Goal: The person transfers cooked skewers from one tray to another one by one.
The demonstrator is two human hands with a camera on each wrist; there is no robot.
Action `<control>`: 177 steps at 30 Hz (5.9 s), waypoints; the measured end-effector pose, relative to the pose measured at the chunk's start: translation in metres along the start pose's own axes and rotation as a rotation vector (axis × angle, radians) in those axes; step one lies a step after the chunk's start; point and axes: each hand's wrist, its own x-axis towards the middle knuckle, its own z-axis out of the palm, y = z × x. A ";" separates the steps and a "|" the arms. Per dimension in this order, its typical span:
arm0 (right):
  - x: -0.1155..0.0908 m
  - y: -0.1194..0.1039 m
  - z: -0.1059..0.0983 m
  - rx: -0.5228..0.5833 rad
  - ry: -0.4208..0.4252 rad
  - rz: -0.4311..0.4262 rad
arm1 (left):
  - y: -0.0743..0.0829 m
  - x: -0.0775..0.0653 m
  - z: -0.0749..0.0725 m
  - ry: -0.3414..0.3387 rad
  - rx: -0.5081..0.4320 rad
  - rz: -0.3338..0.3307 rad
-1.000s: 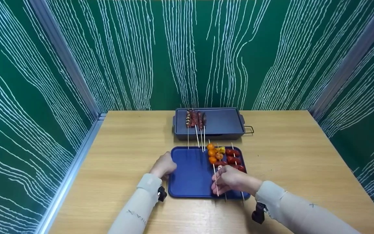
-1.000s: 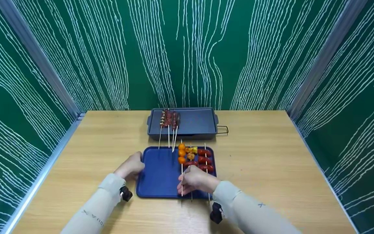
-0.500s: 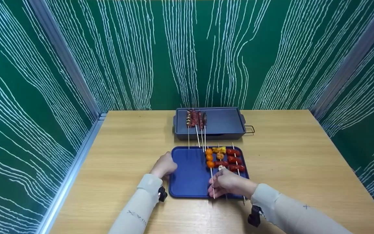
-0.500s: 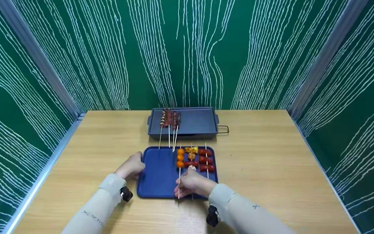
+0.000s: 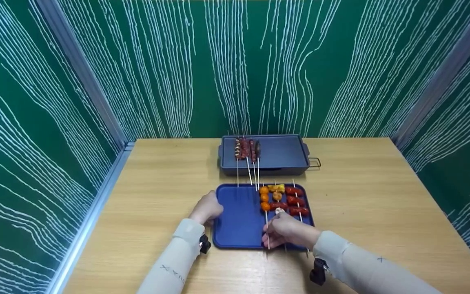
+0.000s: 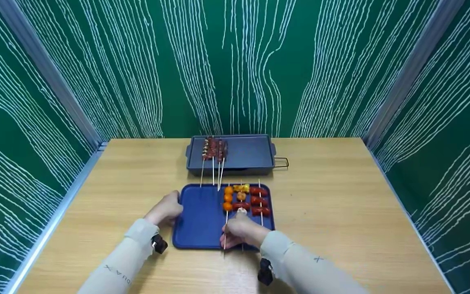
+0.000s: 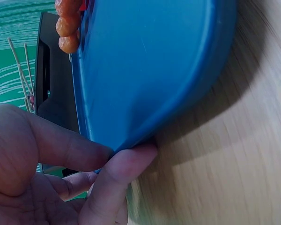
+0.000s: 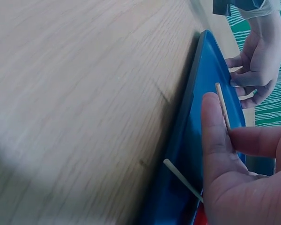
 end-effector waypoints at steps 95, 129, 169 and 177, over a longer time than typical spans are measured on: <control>0.036 -0.117 -0.046 -0.138 0.271 -0.163 | 0.001 0.003 -0.002 -0.016 -0.028 -0.037; 0.093 -0.096 -0.035 0.073 0.239 -0.192 | 0.000 0.003 -0.003 -0.028 -0.037 -0.023; 0.092 -0.105 -0.043 0.304 0.108 -0.112 | -0.005 0.010 0.000 -0.033 -0.056 -0.022; 0.086 -0.110 -0.048 0.293 0.129 -0.117 | -0.017 0.021 0.006 -0.021 -0.070 0.021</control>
